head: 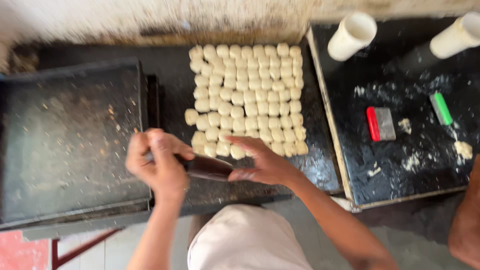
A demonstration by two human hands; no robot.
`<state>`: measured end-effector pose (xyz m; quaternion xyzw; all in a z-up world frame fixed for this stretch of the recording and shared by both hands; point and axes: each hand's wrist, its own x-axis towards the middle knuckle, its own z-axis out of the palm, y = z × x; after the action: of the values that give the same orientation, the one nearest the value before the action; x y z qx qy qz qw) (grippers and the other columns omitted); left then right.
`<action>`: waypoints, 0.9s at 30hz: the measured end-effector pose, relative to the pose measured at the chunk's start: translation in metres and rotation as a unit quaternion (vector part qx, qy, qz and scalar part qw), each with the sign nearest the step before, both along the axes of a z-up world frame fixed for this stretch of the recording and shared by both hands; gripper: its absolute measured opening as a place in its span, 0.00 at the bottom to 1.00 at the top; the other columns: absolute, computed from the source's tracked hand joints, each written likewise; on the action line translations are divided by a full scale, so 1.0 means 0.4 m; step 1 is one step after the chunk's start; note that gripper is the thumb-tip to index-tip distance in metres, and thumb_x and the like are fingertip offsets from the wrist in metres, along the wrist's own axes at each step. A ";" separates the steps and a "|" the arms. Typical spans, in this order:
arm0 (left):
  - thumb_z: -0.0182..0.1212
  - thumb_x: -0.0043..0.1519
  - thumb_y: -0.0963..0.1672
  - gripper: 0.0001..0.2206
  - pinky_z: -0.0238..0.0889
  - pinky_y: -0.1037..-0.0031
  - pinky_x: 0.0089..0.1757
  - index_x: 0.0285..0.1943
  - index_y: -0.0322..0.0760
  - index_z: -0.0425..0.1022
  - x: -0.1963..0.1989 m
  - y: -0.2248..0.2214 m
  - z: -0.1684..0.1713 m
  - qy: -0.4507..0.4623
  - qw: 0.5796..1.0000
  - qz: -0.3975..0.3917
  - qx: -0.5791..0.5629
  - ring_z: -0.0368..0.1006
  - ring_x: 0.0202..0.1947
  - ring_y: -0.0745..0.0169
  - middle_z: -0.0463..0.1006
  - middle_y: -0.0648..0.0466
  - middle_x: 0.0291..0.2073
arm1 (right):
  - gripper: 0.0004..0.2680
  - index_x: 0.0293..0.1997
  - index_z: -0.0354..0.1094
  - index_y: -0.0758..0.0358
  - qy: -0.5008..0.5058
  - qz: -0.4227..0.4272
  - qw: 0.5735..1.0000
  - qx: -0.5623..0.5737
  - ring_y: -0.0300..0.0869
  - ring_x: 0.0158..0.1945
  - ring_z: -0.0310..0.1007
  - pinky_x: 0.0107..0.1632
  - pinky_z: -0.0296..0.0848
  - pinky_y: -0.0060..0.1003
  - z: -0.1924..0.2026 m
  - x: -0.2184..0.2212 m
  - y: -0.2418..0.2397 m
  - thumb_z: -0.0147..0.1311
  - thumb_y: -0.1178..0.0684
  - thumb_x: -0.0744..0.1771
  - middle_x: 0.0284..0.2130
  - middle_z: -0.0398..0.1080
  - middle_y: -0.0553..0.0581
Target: The person picks up small dough balls from a pile, flattens them using a rolling pin on a countertop, and places the flattened pieces onto a metal tray.
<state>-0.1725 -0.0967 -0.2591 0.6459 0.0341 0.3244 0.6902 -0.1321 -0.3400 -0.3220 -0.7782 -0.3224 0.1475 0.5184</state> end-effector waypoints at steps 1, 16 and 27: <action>0.55 0.74 0.49 0.18 0.67 0.73 0.27 0.33 0.37 0.60 -0.006 -0.030 -0.091 0.028 0.994 0.013 -0.103 0.68 0.18 0.68 0.69 0.56 0.20 | 0.28 0.65 0.63 0.64 0.008 0.046 0.995 -0.093 0.47 0.56 0.74 0.61 0.65 0.44 -0.021 -0.012 0.018 0.66 0.40 0.62 0.49 0.74 0.60; 0.68 0.62 0.42 0.23 0.58 0.50 0.60 0.66 0.32 0.69 -0.093 0.044 -0.500 0.227 0.856 0.005 0.464 0.60 0.67 0.35 0.64 0.38 0.67 | 0.21 0.65 0.65 0.60 -0.191 -0.090 0.934 -0.287 0.54 0.53 0.69 0.53 0.73 0.49 -0.271 0.010 0.043 0.61 0.46 0.66 0.54 0.69 0.62; 0.67 0.51 0.39 0.23 0.71 0.51 0.51 0.57 0.50 0.74 0.143 -0.070 -0.545 0.390 0.757 -0.167 0.497 0.60 0.61 0.35 0.68 0.56 0.61 | 0.19 0.60 0.68 0.56 -0.093 -0.080 0.928 -0.353 0.60 0.50 0.71 0.43 0.77 0.50 -0.383 0.135 0.152 0.62 0.60 0.62 0.53 0.67 0.62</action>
<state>-0.1152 -0.1245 -0.4771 0.9642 0.0259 -0.1045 0.2424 -0.0782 -0.2794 -0.4754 -0.9443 -0.2332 0.1367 0.1879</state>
